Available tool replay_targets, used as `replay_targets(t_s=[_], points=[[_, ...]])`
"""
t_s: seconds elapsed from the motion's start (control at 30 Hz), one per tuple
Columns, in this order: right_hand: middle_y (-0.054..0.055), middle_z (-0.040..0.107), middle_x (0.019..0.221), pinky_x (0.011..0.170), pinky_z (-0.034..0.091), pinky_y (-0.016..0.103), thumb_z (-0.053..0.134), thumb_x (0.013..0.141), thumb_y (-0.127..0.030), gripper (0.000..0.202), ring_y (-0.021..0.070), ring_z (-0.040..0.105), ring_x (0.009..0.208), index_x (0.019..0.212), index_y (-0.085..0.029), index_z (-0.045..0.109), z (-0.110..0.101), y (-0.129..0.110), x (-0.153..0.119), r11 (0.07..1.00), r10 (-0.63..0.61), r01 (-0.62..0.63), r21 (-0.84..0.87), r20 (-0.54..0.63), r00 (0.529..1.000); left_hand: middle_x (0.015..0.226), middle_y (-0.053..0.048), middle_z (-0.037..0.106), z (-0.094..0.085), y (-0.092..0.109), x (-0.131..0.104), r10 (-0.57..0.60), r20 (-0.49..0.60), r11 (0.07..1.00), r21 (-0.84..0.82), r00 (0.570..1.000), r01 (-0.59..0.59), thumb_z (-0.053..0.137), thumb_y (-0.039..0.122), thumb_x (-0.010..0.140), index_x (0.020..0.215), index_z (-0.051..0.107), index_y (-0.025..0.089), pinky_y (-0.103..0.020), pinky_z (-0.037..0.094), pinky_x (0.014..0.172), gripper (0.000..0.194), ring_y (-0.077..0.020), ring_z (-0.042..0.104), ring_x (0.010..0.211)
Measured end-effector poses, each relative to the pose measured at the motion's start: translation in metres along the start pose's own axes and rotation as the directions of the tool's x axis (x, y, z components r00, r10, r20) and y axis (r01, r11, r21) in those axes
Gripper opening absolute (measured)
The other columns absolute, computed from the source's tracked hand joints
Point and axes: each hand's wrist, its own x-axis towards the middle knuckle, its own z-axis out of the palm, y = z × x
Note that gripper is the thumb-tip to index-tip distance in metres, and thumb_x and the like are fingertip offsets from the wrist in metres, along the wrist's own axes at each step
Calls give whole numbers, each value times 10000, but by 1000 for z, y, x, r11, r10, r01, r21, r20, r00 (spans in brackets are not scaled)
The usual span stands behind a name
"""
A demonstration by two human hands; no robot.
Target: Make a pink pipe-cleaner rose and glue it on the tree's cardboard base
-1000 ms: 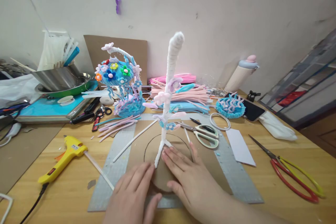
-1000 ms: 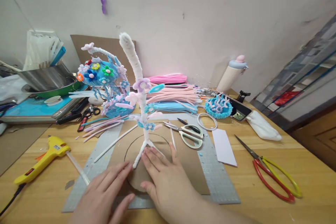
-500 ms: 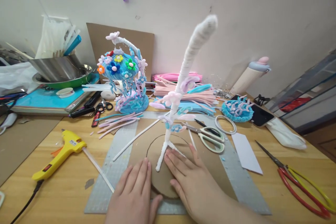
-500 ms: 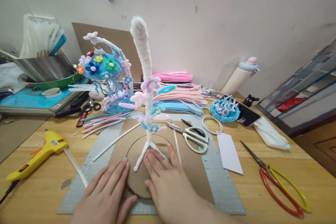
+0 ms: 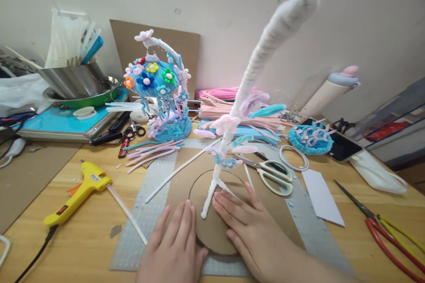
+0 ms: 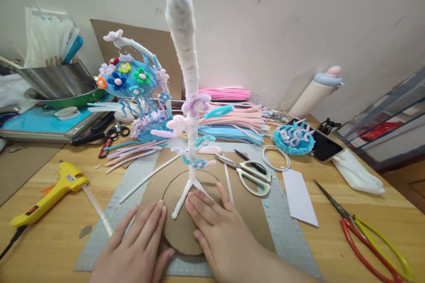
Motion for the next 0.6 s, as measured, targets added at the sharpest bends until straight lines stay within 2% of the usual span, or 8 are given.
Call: replay_targets(t_s=[0.17, 0.4, 0.5, 0.6], points=[[12, 330, 1503, 1138, -186, 427, 421, 879, -118, 568, 163, 230, 1413, 1439, -135, 333, -1, 1, 0, 1000, -9, 8, -17, -37, 999, 1254, -120, 629, -3, -2, 0, -21, 46, 999, -27, 999, 22, 432, 429, 913, 1178, 630, 104, -416, 251, 1037, 464, -233, 576, 1148], [9, 452, 1430, 1098, -258, 459, 430, 899, -172, 475, 198, 400, 1326, 1374, -158, 439, 1, -7, 6, 998, 41, -49, -42, -175, 984, 1135, -149, 691, 1, -6, 4, 58, -97, 998, 40, 994, -54, 490, 422, 851, 1084, 673, 62, -429, 277, 996, 467, -252, 632, 1019], [29, 452, 1435, 1090, -259, 483, 433, 896, -160, 516, 213, 367, 1348, 1409, -138, 379, -5, -5, 2, 999, 29, -32, -13, -165, 986, 1139, -156, 689, 3, -7, 6, 65, -96, 997, 36, 993, -62, 519, 427, 831, 1085, 668, 59, -433, 258, 1017, 471, -257, 626, 1024], [59, 462, 1433, 1123, -172, 519, 420, 885, -104, 587, 219, 297, 1387, 1454, -127, 277, -13, 2, -9, 993, 85, -64, 99, -233, 969, 1134, -147, 693, 3, -8, 6, 61, -97, 998, 26, 993, -59, 526, 435, 831, 1096, 660, 73, -422, 238, 1043, 468, -251, 623, 1025]])
